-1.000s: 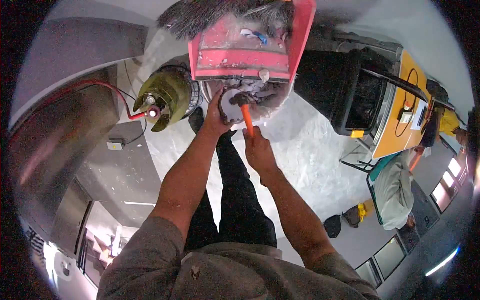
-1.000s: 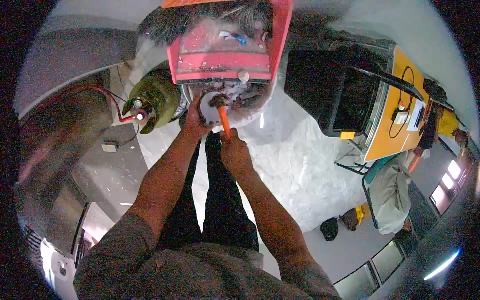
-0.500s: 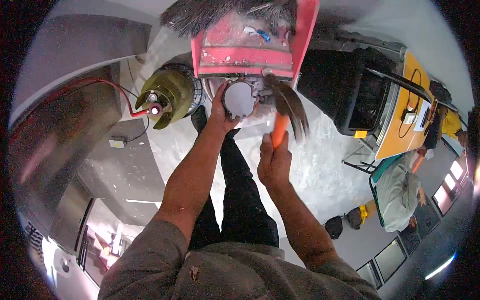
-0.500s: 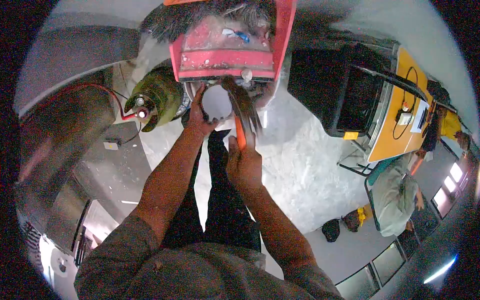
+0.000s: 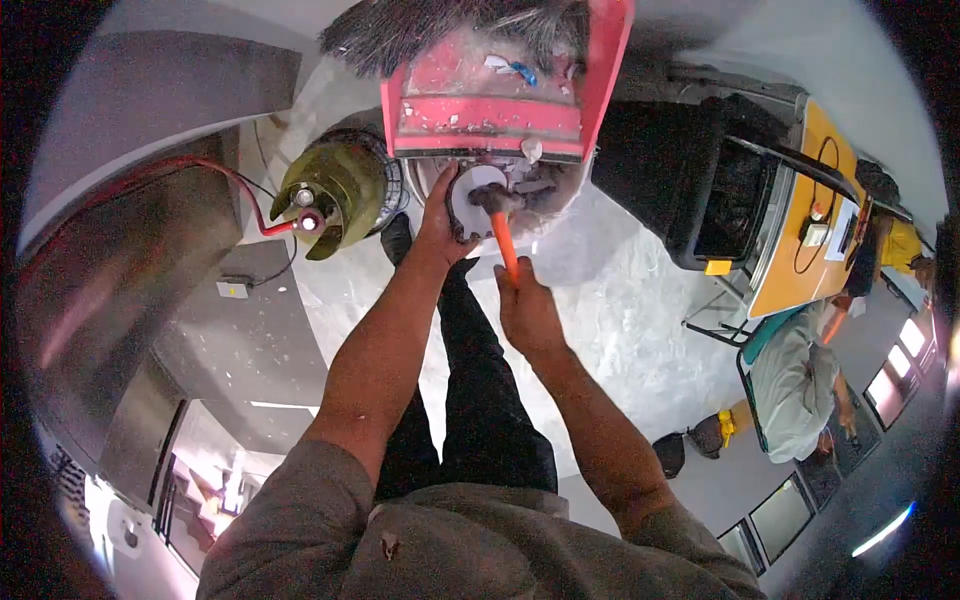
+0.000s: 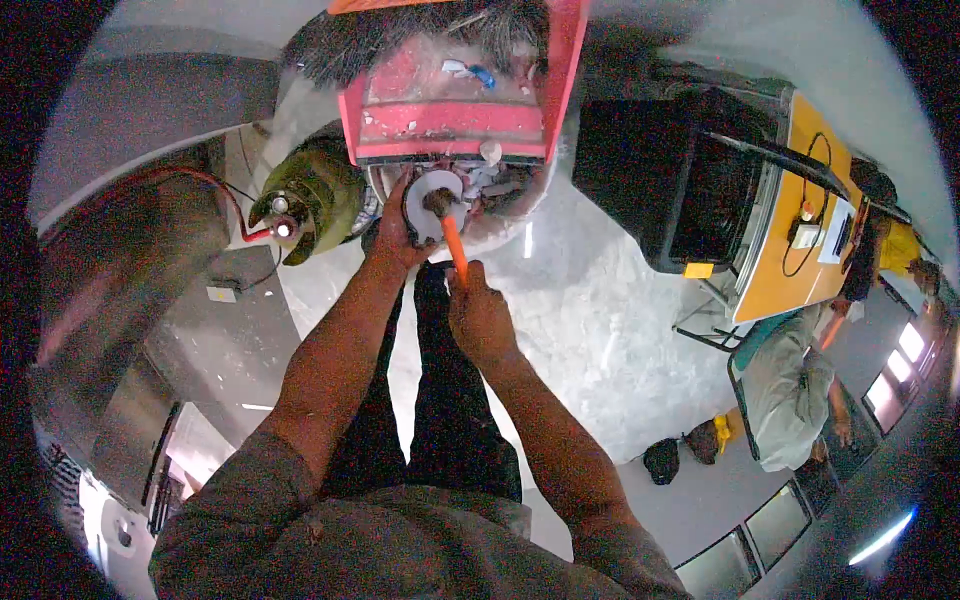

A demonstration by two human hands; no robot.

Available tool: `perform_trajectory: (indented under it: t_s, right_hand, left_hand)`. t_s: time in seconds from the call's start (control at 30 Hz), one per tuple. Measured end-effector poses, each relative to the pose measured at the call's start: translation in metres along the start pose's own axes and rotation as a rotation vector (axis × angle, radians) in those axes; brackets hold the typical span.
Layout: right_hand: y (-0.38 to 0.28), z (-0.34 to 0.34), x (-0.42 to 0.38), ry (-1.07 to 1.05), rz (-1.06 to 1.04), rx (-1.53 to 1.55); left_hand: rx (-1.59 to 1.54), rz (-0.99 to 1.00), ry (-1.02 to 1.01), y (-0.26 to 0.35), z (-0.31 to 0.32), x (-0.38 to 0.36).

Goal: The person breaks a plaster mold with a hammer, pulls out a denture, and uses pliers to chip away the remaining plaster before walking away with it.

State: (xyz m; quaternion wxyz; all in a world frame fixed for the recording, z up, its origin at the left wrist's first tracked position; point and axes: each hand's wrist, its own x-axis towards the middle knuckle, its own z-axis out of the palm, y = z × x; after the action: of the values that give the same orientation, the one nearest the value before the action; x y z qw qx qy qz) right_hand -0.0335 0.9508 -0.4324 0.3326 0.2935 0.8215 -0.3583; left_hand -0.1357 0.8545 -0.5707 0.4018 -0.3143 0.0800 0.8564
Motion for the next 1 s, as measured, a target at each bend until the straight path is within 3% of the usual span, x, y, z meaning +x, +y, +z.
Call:
perform_trajectory:
  t_s: [0.07,0.2,0.23,0.27,0.33,0.37,0.43,0.5,0.53,0.57,0.67,0.73,0.8,0.87,0.97,1.0]
  right_hand:
    - [-0.017,-0.021,-0.003,-0.028,-0.006,0.159]
    - [-0.011,-0.003,-0.006,0.176,0.011,0.24]
    - [0.003,0.003,0.006,0.154,-0.161,0.086]
    - [0.021,0.017,0.017,0.073,-0.122,0.036]
    - [-0.005,-0.008,0.01,0.004,-0.064,0.13]
    - [-0.014,-0.012,0.002,0.065,-0.056,0.167]
    - [-0.011,-0.005,-0.005,0.115,-0.028,0.219]
    - [0.006,0.01,-0.005,0.131,-0.048,0.197]
    - [0.006,0.009,0.005,-0.017,0.012,0.032]
    - [0.008,0.007,0.007,0.015,-0.004,0.075]
    - [-0.007,-0.005,-0.009,0.109,-0.01,0.202]
    - [-0.005,-0.002,-0.02,0.186,0.015,0.284]
    - [0.004,0.004,-0.007,0.028,0.013,-0.015]
    - [-0.006,-0.007,-0.009,-0.019,0.033,0.002]
    - [-0.022,-0.018,-0.013,0.211,-0.07,0.258]
    - [-0.013,-0.007,-0.01,0.205,-0.053,0.259]
  left_hand:
    - [0.067,0.023,0.073,0.002,-0.005,0.004]
    - [0.065,0.01,0.207,0.007,0.018,-0.01]
    - [0.09,0.015,0.185,0.006,0.014,-0.003]
    - [0.115,0.023,0.169,0.006,0.006,0.002]
    - [0.148,0.039,0.081,0.005,0.001,-0.002]
    - [0.152,0.048,0.073,0.009,0.008,0.0]
    - [0.129,0.001,0.281,0.008,0.021,-0.014]
    - [0.063,-0.02,0.158,0.007,-0.004,-0.002]
    - [0.06,-0.015,0.079,0.01,0.002,0.004]
    - [0.111,0.035,0.195,0.009,0.004,0.003]
    - [0.077,0.06,0.184,0.009,0.011,-0.004]
    - [0.043,-0.04,0.273,0.012,0.018,-0.017]
    - [0.058,-0.009,0.047,0.012,0.002,0.003]
    - [0.115,0.042,0.043,0.01,-0.007,0.006]
    - [0.028,0.027,0.146,0.01,0.011,-0.003]
    - [0.166,-0.023,0.329,0.014,0.047,-0.022]
